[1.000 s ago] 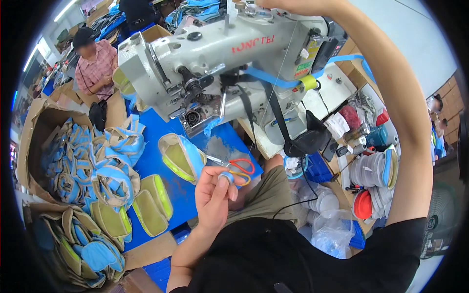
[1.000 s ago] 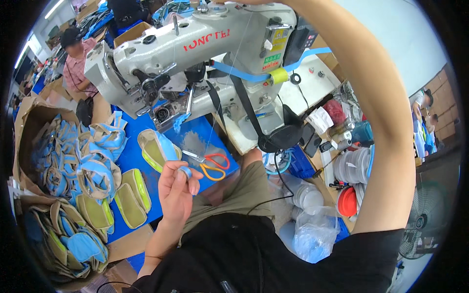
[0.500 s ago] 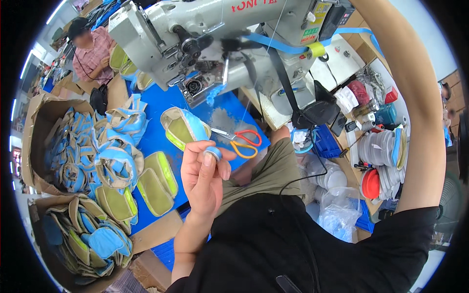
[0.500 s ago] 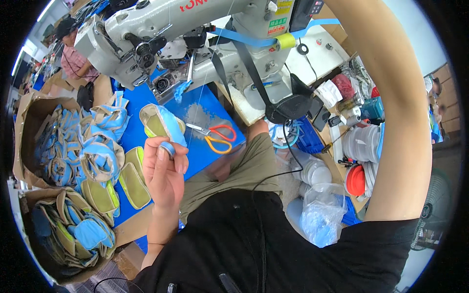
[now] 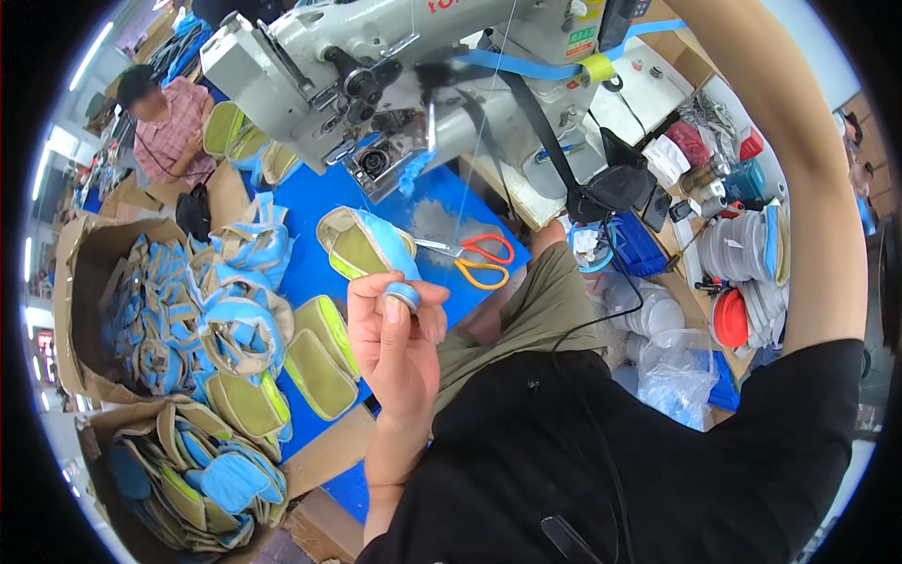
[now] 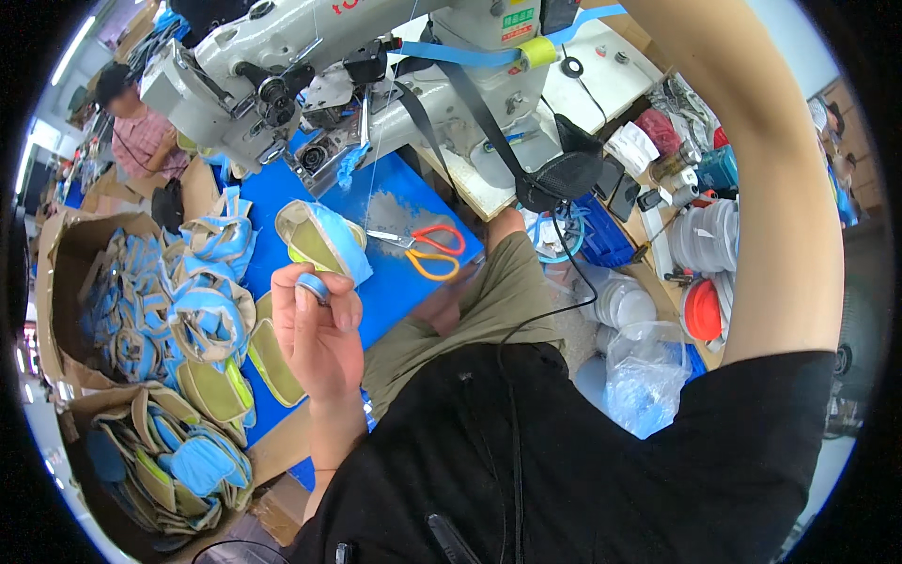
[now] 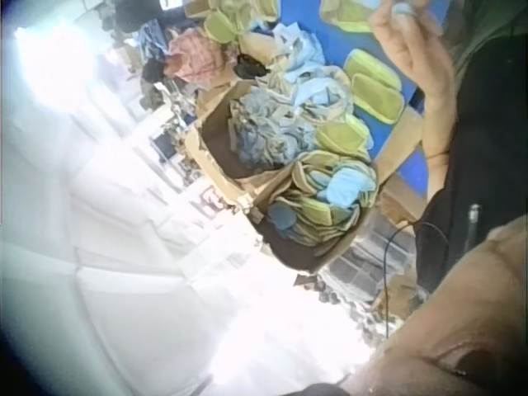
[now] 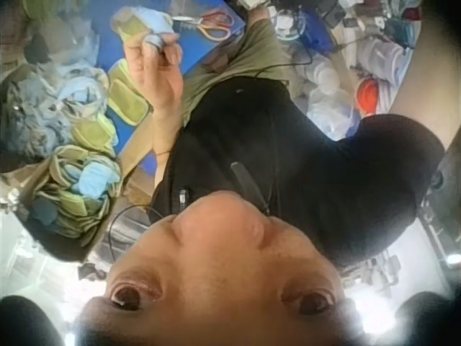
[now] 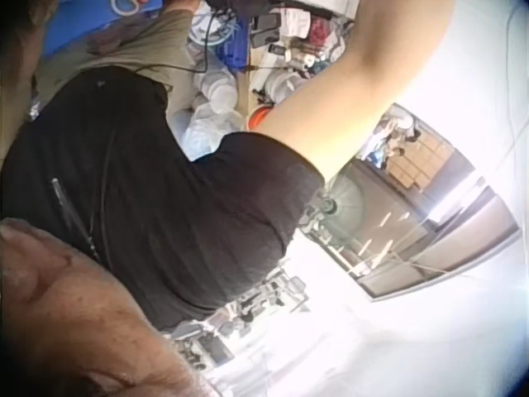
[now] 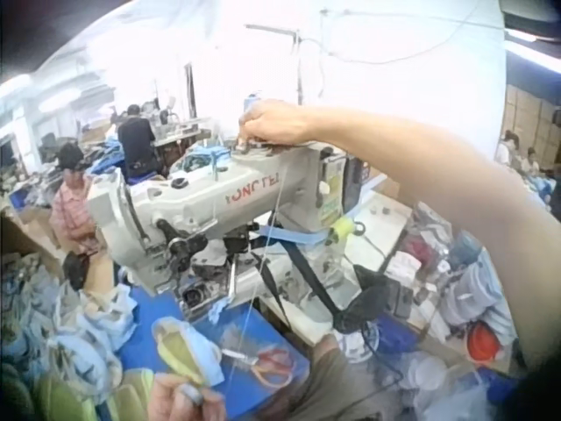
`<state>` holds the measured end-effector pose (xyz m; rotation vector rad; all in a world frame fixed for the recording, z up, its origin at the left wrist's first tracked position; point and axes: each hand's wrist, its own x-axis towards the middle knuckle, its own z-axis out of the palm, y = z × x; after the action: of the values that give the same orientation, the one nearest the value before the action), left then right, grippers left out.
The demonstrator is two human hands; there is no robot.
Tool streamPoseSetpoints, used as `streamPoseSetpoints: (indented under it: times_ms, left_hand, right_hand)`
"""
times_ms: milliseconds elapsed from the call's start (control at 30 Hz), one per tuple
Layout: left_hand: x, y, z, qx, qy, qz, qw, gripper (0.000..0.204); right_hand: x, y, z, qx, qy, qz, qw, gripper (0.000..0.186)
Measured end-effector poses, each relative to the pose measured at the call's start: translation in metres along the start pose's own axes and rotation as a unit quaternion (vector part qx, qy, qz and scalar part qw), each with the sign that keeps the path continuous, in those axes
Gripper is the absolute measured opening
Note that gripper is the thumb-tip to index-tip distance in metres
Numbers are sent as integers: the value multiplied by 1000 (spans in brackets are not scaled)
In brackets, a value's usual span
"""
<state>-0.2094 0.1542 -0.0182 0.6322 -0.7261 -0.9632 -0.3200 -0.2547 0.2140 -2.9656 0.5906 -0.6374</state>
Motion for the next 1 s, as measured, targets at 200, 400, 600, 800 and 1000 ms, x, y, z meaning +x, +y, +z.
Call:
streamPoseSetpoints:
  times_ms: [200,400,600,800,1000]
  left_hand:
    - [0,10,-1,-15,3,-10,1000,25]
    - [-30,59,-24,53,38,13,998,20]
    - [-87,137,-67,148,48,-22,987,30]
    - [-107,215,-41,318,-2,78,945,35]
    - [-97,293,27,388,-82,259,881,20]
  right_hand:
    - [-4,-11,-8,18,-28,80,996,34]
    - [-115,-100,-3,73,124,121,982,39]
    - [-243,-178,165,47,304,-2,952,25]
    - [-297,-162,346,113,-77,169,976,63]
    - [-297,-138,356,249,-212,236,915,75]
